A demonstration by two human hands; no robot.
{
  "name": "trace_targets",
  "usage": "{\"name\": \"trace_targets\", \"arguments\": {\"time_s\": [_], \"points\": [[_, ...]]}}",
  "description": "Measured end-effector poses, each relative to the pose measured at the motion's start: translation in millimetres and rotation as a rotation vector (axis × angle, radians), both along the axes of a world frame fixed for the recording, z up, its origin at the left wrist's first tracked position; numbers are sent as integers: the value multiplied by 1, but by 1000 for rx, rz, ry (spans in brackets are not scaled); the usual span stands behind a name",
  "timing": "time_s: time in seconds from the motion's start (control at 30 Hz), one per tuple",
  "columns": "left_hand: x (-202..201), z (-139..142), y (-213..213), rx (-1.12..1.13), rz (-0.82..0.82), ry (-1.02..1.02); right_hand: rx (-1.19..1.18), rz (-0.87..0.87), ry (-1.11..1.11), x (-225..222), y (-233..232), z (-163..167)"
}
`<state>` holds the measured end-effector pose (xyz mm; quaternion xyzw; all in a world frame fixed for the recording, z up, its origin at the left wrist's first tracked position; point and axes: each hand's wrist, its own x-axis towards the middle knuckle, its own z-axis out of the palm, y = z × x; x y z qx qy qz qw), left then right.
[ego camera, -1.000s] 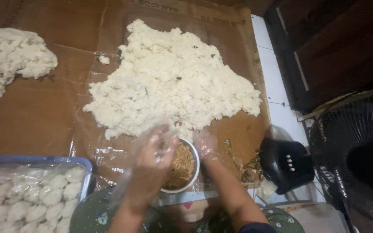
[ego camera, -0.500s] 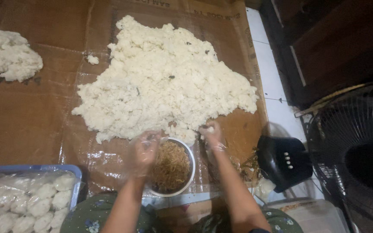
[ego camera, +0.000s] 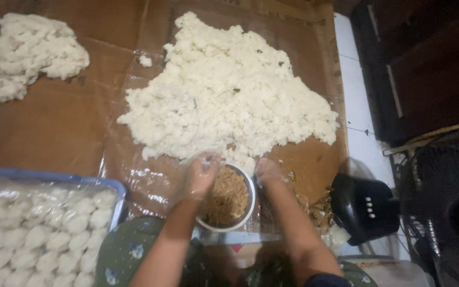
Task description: The person, wearing plastic gloves, pinches portions from a large mass of white rice dough spread on cardboard on the floor, presses a brown filling into each portion, and rolls it between the hands into a ball. Finished balls are placed into a plastic tray, which gradually fills.
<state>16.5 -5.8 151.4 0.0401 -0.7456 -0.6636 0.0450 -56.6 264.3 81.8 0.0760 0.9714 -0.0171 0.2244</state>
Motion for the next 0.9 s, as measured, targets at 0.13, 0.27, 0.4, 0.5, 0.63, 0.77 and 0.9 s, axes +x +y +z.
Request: {"name": "trace_targets", "arguments": {"time_s": [0.13,0.27,0.4,0.5,0.63,0.77,0.9], "points": [[-6,-40,0,-75,-68,-337,-55,73,-88,18,-7,54],[-21,-69,17,286,-99,-229,-232,10,140,49,-44,106],[-15,-69,19,931,-179,-594,-799,52,466,99,-115,127],[-6,-46,14,1056,-300,-536,-636,386,546,120,-152,141],[6,-3,4,946,-164,-612,-526,430,495,115,-172,158],[15,38,-12,538,96,-725,-615,298,454,110,-168,151],[14,55,-24,573,181,-514,-124,586,849,117,-154,116]]}}
